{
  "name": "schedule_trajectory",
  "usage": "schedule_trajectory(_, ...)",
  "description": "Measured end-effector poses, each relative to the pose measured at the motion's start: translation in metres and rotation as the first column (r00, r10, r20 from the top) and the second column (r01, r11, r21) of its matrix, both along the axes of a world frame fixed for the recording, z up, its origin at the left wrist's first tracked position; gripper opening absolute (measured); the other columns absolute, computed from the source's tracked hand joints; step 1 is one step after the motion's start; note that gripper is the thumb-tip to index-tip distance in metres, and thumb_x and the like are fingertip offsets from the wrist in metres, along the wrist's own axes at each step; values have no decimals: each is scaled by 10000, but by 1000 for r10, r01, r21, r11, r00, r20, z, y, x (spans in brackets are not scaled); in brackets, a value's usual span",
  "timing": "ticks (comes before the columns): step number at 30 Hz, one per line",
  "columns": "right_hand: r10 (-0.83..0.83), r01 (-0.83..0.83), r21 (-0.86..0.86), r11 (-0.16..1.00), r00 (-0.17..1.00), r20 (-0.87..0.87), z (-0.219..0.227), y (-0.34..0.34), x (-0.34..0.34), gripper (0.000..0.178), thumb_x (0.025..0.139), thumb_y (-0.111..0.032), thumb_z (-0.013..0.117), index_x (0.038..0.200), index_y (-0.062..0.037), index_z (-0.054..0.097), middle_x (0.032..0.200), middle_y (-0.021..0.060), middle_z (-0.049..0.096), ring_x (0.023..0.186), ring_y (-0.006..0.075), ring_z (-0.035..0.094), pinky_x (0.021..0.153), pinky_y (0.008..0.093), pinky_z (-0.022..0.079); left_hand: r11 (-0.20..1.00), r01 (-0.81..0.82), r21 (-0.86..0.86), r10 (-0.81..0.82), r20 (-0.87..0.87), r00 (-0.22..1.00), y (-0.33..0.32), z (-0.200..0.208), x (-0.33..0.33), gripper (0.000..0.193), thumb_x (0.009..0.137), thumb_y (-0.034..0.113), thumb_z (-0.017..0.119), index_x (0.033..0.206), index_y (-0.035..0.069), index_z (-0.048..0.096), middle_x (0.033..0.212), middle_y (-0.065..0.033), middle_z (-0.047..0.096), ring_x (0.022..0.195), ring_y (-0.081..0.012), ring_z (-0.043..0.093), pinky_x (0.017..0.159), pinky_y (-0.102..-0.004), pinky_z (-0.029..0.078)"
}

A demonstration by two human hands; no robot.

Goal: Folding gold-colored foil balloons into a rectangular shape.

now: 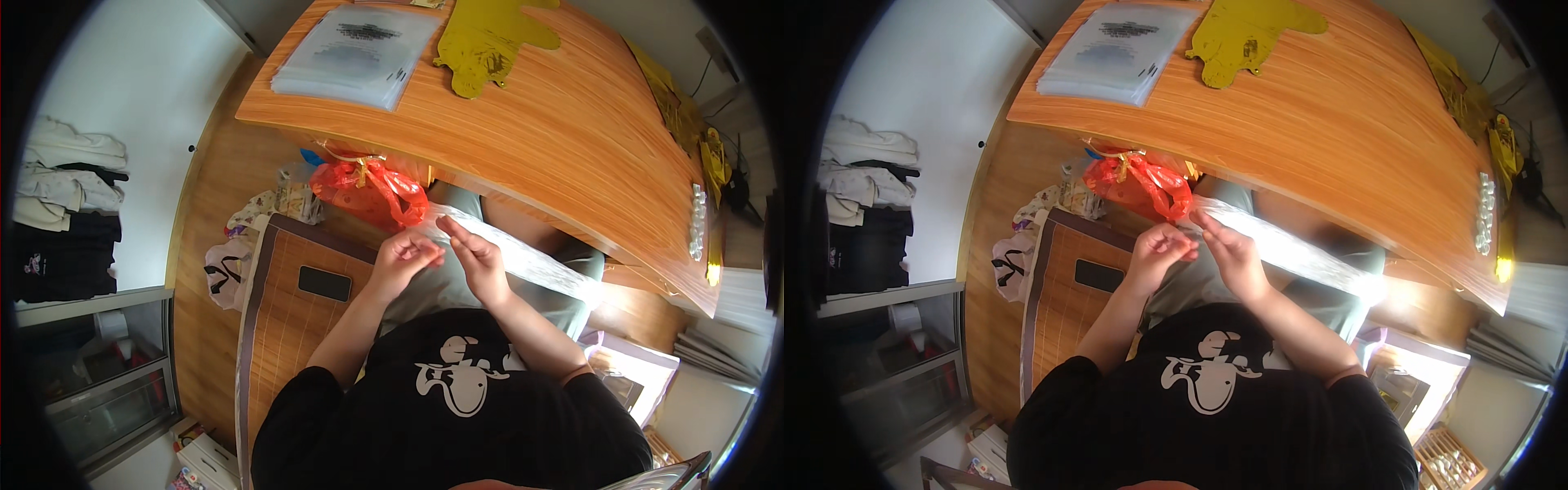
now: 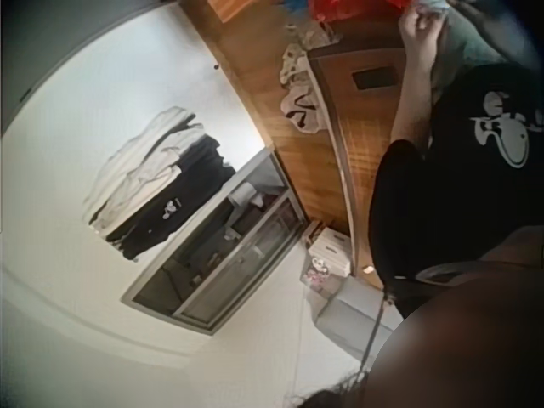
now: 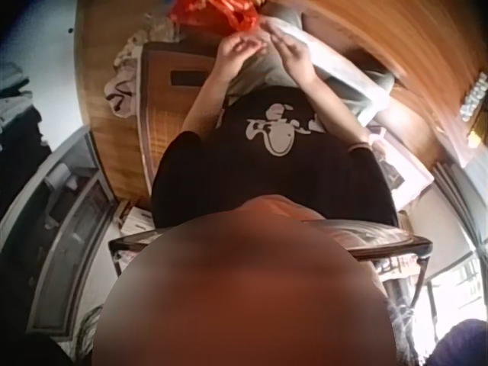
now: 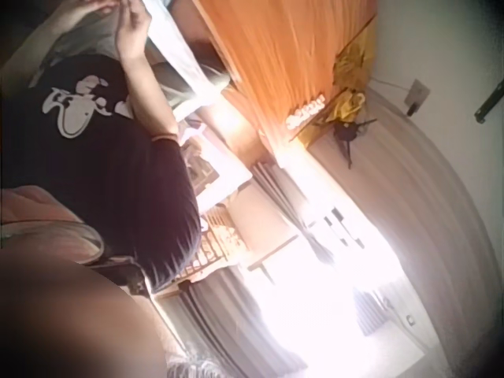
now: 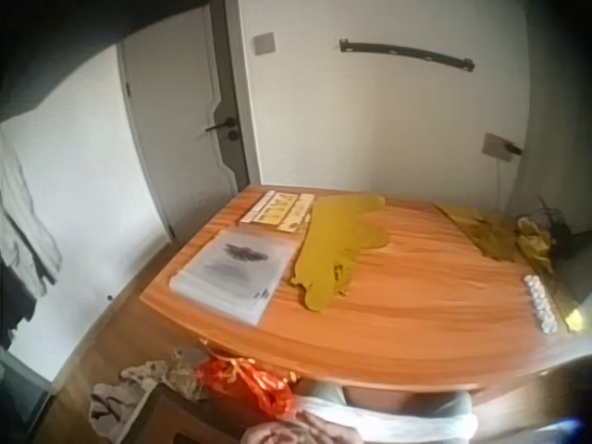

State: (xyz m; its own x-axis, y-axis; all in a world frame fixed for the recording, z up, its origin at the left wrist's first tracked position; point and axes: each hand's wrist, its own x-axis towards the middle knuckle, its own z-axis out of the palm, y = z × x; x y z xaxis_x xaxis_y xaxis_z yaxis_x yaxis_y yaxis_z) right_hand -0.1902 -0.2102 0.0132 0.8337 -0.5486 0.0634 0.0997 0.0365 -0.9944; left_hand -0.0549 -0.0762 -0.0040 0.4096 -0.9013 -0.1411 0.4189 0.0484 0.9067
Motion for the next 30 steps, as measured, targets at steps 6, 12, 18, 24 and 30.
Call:
schedule_trajectory(6,125,-6,514,858,972,-198,-10,-8,9,249,1053,-99,590,1265,-20,695,1202,100,722,1014,173,714,901,340,589,973,-230,-33,227,-67,972,-4,-9,12,18,1009,49,652,1023,42,641,1052,-70,727,932,-156,714,877,-311,595)
schedule_trajectory(12,39,83,795,601,990,-133,-11,-16,14,206,1045,-122,612,1204,-17,690,1043,55,716,939,181,701,885,331,585,973,-195,127,195,13,981,-4,-20,21,32,1008,87,660,1021,67,639,1043,-68,734,877,-124,699,779,-270,569)
schedule_trajectory(18,-10,122,735,667,988,-154,-27,-27,17,180,1023,-89,641,1172,-1,691,1054,68,715,954,171,689,929,316,570,969,-207,132,205,34,978,-5,-28,21,90,1008,86,658,1094,63,640,1025,-66,729,833,-114,693,735,-248,554)
schedule_trajectory(24,-93,166,340,926,971,-221,-25,-37,32,133,1000,-49,670,1115,16,686,1022,71,723,944,138,688,903,285,564,802,-583,133,590,-16,807,-22,-47,41,363,979,121,707,1276,47,513,941,14,599,658,-70,471,613,-229,424)
schedule_trajectory(30,-102,69,-157,985,972,-210,-17,-39,61,114,975,-15,686,1078,23,713,1030,80,737,943,145,702,865,282,571,752,-655,78,516,549,658,-26,-78,51,254,986,173,711,1068,49,505,852,29,499,738,-73,458,649,-246,408)
